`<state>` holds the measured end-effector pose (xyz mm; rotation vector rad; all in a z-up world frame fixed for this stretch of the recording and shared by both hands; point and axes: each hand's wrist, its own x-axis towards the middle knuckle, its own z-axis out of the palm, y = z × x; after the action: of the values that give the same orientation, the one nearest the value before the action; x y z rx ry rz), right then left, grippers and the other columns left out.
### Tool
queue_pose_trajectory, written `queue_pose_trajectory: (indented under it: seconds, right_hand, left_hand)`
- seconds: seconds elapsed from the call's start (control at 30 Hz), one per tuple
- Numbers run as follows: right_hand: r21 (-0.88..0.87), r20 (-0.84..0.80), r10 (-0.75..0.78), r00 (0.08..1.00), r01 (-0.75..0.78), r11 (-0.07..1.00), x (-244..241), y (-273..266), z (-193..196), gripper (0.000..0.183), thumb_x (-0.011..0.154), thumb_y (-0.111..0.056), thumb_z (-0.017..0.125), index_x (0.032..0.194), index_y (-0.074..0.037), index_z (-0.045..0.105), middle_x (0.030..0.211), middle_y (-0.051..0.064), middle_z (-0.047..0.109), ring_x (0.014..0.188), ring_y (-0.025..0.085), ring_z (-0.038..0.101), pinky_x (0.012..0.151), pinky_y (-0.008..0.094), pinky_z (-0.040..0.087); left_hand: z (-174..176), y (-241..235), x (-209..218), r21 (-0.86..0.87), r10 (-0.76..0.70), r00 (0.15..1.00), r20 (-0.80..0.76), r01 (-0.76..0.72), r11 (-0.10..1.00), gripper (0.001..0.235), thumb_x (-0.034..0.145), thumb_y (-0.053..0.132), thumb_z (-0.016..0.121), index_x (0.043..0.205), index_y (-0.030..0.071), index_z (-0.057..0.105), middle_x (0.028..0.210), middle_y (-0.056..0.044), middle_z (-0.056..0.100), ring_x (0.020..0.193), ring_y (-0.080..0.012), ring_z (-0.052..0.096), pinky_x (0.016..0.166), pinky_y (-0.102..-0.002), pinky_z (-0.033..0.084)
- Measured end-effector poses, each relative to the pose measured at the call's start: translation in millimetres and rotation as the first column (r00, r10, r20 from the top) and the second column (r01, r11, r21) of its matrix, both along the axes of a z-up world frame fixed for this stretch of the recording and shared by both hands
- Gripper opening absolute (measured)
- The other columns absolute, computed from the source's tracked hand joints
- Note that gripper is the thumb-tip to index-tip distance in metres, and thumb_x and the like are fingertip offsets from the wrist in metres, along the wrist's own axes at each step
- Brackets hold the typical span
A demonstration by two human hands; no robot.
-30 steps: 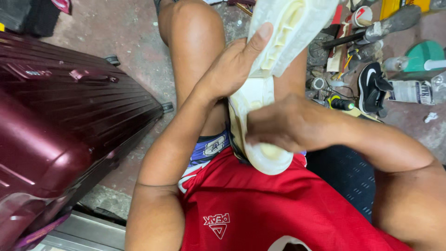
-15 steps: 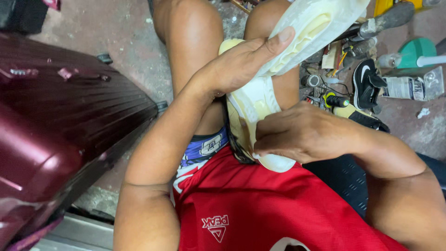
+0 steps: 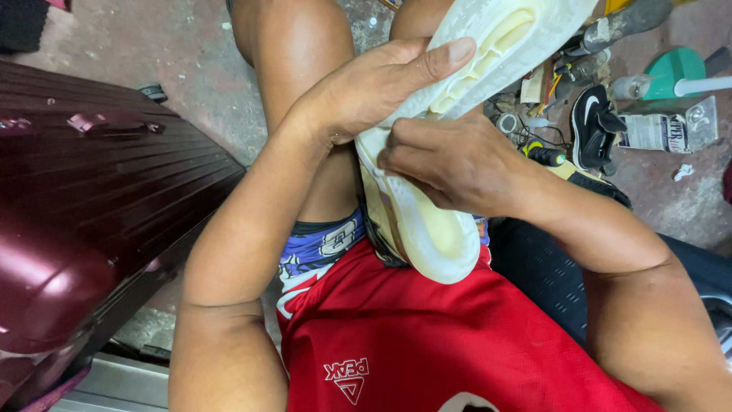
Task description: The person cleans the sole of a sneaker using a white cloth, then uses scissors to trim or scrape material from the sole. The person continues to wipe the sole and briefly handles a second sneaker.
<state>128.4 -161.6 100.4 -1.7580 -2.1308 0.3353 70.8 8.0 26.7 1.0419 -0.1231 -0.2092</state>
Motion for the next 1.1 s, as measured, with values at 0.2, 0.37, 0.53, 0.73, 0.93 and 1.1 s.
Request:
queue_pose_trajectory:
  seconds: [0.2, 0.37, 0.53, 0.73, 0.93, 1.1]
  right_hand:
    - [-0.202, -0.296, -0.087, 0.951, 0.027, 0.979, -8, -24, 13, 0.012, 0.091, -0.014, 0.074, 0.103, -0.012, 0.070, 0.092, 0.002, 0.061, 0.079, 0.024, 0.067, 0.063, 0.037, 0.054]
    - [-0.176, -0.258, 0.116, 0.959, -0.165, 0.971, -10, -46, 14, 0.023, 0.082, -0.008, 0.071, 0.104, -0.004, 0.072, 0.090, 0.009, 0.064, 0.073, 0.028, 0.066, 0.057, 0.040, 0.052]
    - [-0.115, -0.266, 0.039, 0.963, -0.071, 0.991, -18, -44, 17, 0.015, 0.091, -0.013, 0.071, 0.105, -0.009, 0.072, 0.087, 0.007, 0.068, 0.070, 0.026, 0.067, 0.054, 0.039, 0.050]
    - [-0.635, -0.232, -0.229, 0.946, 0.031, 0.772, -30, -40, 6, 0.023, 0.093, -0.028, 0.062, 0.112, -0.017, 0.068, 0.086, 0.004, 0.065, 0.075, 0.023, 0.067, 0.060, 0.040, 0.051]
    - [-0.239, -0.394, 0.278, 0.876, -0.390, 0.889, -15, -64, 6, 0.036, 0.087, -0.037, 0.057, 0.104, -0.005, 0.055, 0.099, 0.010, 0.049, 0.089, 0.025, 0.056, 0.065, 0.039, 0.050]
    - [-0.240, -0.274, 0.357, 0.893, -0.423, 0.874, -23, -88, 7, 0.031, 0.086, -0.032, 0.059, 0.101, -0.005, 0.056, 0.096, 0.009, 0.049, 0.089, 0.025, 0.056, 0.063, 0.040, 0.050]
  left_hand:
    - [-1, -5, -5, 0.062, 0.024, 0.999, -0.041, -0.021, 0.998, 0.069, 0.102, 0.055, 0.055, 0.140, -0.002, 0.065, 0.120, -0.009, 0.071, 0.106, -0.0123, 0.063, 0.092, -0.026, 0.052]
    - [-5, -11, -9, 0.063, 0.023, 0.988, 0.152, -0.033, 0.997, 0.065, 0.113, 0.052, 0.053, 0.152, -0.001, 0.054, 0.139, -0.007, 0.069, 0.127, -0.0126, 0.063, 0.113, -0.026, 0.050]
    - [-10, -14, -8, 0.124, 0.026, 0.972, 0.233, -0.056, 0.991, 0.059, 0.116, 0.048, 0.052, 0.151, 0.000, 0.056, 0.134, -0.007, 0.069, 0.122, -0.0108, 0.063, 0.113, -0.027, 0.052]
    - [-4, -13, -18, 0.158, 0.048, 0.970, 0.239, -0.088, 0.983, 0.056, 0.118, 0.046, 0.052, 0.147, -0.002, 0.054, 0.139, -0.003, 0.066, 0.127, -0.0100, 0.059, 0.112, -0.026, 0.049]
    - [7, -9, -29, 0.183, 0.040, 0.999, 0.031, -0.045, 0.982, 0.057, 0.112, 0.045, 0.055, 0.146, 0.000, 0.060, 0.130, -0.003, 0.067, 0.118, -0.0086, 0.061, 0.106, -0.026, 0.051]
    - [0, -3, -36, 0.016, 0.033, 0.999, 0.003, -0.033, 0.999, 0.059, 0.114, 0.047, 0.058, 0.148, -0.001, 0.056, 0.136, -0.003, 0.066, 0.125, -0.0101, 0.061, 0.113, -0.026, 0.049]
